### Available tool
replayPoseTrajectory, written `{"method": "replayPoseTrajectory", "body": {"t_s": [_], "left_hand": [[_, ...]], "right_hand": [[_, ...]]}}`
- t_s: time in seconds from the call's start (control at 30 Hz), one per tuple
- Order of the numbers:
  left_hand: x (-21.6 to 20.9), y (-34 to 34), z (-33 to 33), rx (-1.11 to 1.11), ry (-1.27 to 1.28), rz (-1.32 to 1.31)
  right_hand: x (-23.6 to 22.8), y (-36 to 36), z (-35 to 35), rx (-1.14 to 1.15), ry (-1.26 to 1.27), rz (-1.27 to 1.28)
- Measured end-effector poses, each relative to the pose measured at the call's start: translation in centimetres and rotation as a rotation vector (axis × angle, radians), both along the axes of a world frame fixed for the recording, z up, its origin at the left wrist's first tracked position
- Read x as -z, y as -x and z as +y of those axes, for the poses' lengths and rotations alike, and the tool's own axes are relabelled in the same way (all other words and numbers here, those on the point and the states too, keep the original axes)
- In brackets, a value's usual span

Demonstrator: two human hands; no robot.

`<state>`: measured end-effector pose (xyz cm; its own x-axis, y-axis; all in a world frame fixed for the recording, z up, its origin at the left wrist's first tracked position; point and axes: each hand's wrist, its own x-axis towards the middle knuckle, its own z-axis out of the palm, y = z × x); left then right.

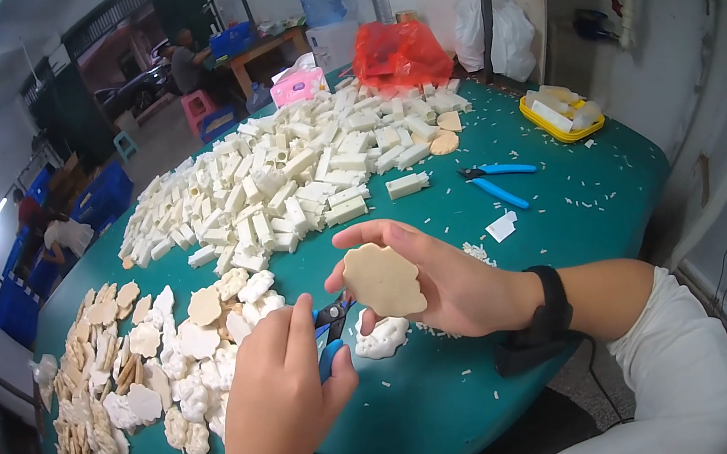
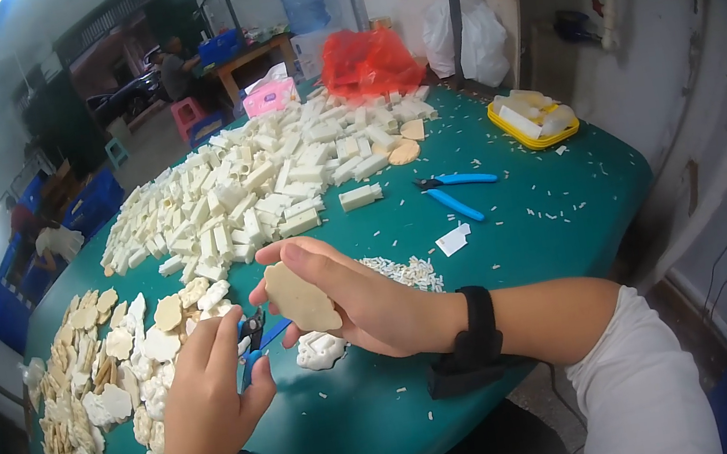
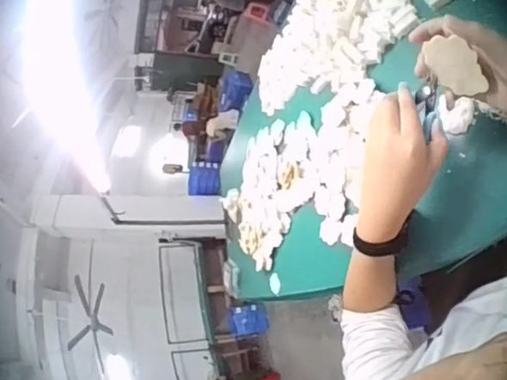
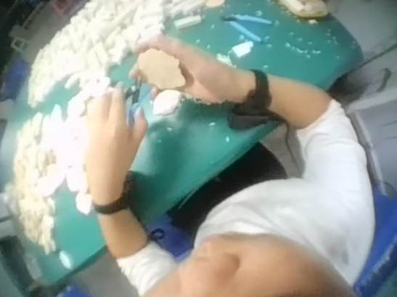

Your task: Trim excess material from foam molded parts using pliers and a small knife.

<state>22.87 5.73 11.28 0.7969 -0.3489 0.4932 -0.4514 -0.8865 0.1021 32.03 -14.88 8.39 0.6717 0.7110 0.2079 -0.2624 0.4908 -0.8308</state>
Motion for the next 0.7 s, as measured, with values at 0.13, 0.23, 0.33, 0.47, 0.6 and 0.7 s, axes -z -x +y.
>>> {"method": "replayPoseTrajectory", "body": {"t_s": [0.13, 0.23, 0.33, 0.47, 0.6, 0.7], "left_hand": [[0.51, -0.26, -0.07, -0.027, -0.068, -0.02], [0.37, -0.33, -0.19, -0.001, -0.118, -0.072], [0.34, -0.4, -0.4, 0.027, -0.167, -0.119], [0.42, -0.41, -0.43, 0.018, -0.187, -0.138], [0.27, -0.45, -0.36, 0.033, -0.193, -0.167], [0.1, -0.41, -0.53, 0.036, -0.18, -0.196]], "right_hand": [[-0.35, 0.8, 0.13, -0.023, 0.095, -0.061], [-0.13, 0.89, 0.3, -0.007, 0.142, -0.088], [-0.14, 1.0, 0.27, -0.024, 0.154, -0.071], [0.14, 0.83, 0.26, -0.024, 0.143, -0.088], [0.17, 0.83, 0.35, -0.022, 0.134, -0.072], [0.04, 0.87, 0.31, -0.024, 0.125, -0.064]]}}
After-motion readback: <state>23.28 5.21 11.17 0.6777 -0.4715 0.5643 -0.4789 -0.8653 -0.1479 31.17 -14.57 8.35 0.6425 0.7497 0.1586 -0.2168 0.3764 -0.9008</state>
